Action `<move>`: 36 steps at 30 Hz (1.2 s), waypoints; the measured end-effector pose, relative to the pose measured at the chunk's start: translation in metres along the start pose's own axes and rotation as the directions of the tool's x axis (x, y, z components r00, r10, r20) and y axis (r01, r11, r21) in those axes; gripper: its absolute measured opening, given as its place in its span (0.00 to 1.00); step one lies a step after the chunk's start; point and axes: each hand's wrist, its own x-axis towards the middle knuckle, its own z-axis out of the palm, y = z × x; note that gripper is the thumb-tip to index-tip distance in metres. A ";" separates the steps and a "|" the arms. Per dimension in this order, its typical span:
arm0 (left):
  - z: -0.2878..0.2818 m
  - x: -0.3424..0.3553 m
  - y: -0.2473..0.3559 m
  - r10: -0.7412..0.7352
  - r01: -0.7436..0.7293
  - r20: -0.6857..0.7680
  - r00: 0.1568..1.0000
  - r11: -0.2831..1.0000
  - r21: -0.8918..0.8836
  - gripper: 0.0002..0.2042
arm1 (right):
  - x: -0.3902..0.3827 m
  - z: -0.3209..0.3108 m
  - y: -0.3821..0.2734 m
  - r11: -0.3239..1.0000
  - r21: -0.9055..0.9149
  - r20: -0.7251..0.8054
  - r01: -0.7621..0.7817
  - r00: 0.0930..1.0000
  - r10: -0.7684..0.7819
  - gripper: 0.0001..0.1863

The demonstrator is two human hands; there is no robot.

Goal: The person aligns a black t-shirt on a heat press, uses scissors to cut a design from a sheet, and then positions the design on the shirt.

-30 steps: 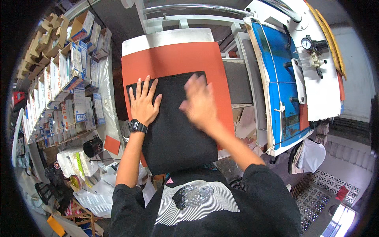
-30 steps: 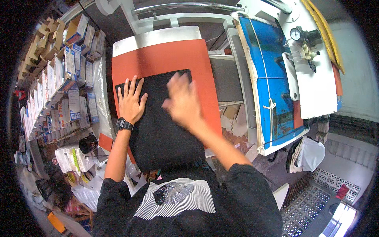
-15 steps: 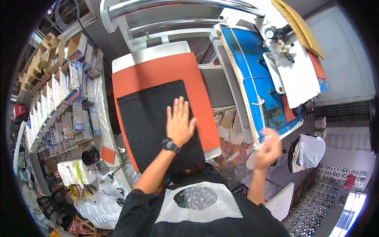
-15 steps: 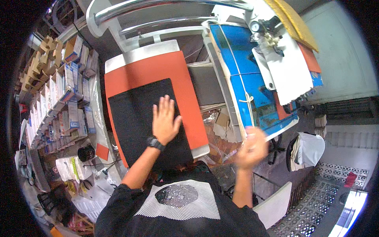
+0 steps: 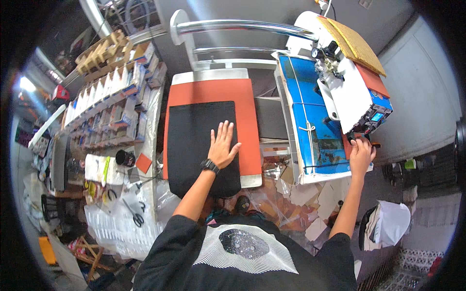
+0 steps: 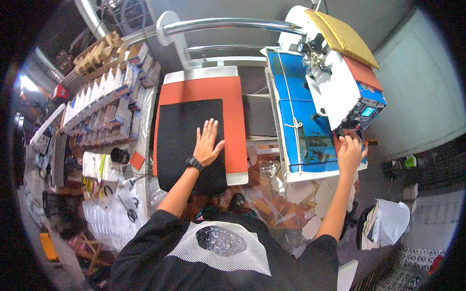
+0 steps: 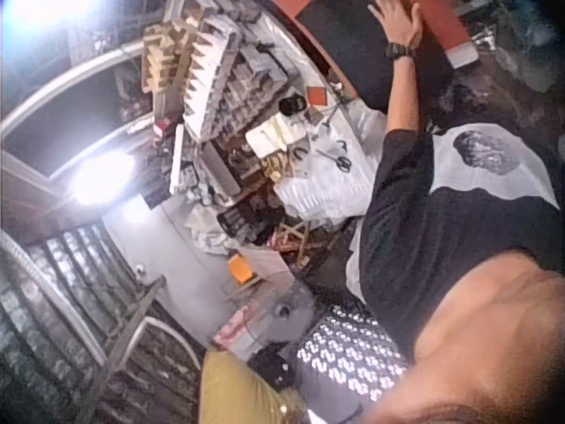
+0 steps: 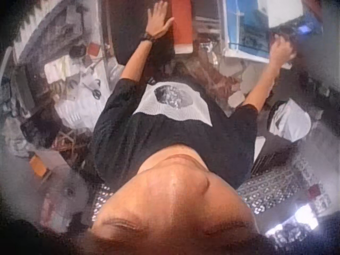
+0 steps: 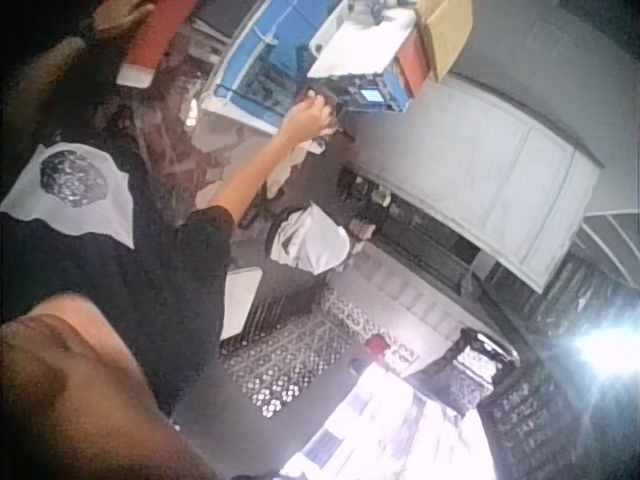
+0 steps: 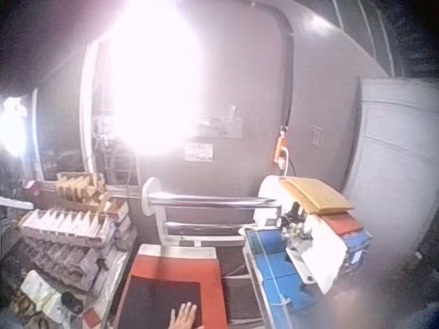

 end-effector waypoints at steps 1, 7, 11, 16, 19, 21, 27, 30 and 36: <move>-0.018 -0.013 0.013 0.005 -0.016 -0.080 0.997 0.992 -0.127 0.35 | -0.004 0.009 0.023 0.999 0.001 -0.087 0.053 0.995 -0.053 0.20; -0.076 -0.227 0.012 -0.285 0.219 -0.459 0.841 0.956 -0.193 0.08 | -0.002 0.003 0.022 0.995 -0.065 0.036 0.071 0.997 -0.069 0.16; -0.055 -0.379 0.010 -0.601 0.545 -0.206 0.772 0.793 -0.271 0.15 | -0.001 -0.006 0.006 0.995 -0.068 -0.006 0.067 0.998 -0.068 0.12; -0.045 -0.359 0.047 -0.444 0.388 -0.175 0.879 0.878 -0.281 0.14 | -0.010 -0.025 -0.037 0.994 -0.031 0.058 0.100 0.993 -0.098 0.08; -0.061 -0.272 0.067 -0.277 0.186 -0.233 0.932 0.919 -0.347 0.16 | -0.022 -0.030 -0.062 0.988 0.015 0.063 0.156 0.986 -0.156 0.10; -0.083 -0.231 0.067 -0.207 0.110 -0.275 0.939 0.937 -0.330 0.15 | -0.032 -0.031 -0.090 0.970 0.079 0.011 0.231 0.973 -0.232 0.12; -0.142 -0.195 0.055 -0.250 0.101 -0.394 0.885 0.927 -0.361 0.11 | -0.051 -0.031 -0.135 0.899 0.415 -0.255 0.139 0.966 -0.031 0.32; -0.148 -0.208 0.044 -0.302 0.114 -0.426 0.853 0.904 -0.412 0.11 | -0.053 -0.027 -0.157 0.865 0.497 -0.245 0.067 0.967 0.065 0.53; -0.160 -0.209 0.031 -0.270 0.055 -0.329 0.905 0.841 -0.538 0.10 | -0.047 -0.070 -0.238 0.821 0.570 -0.048 -0.029 0.996 0.069 0.73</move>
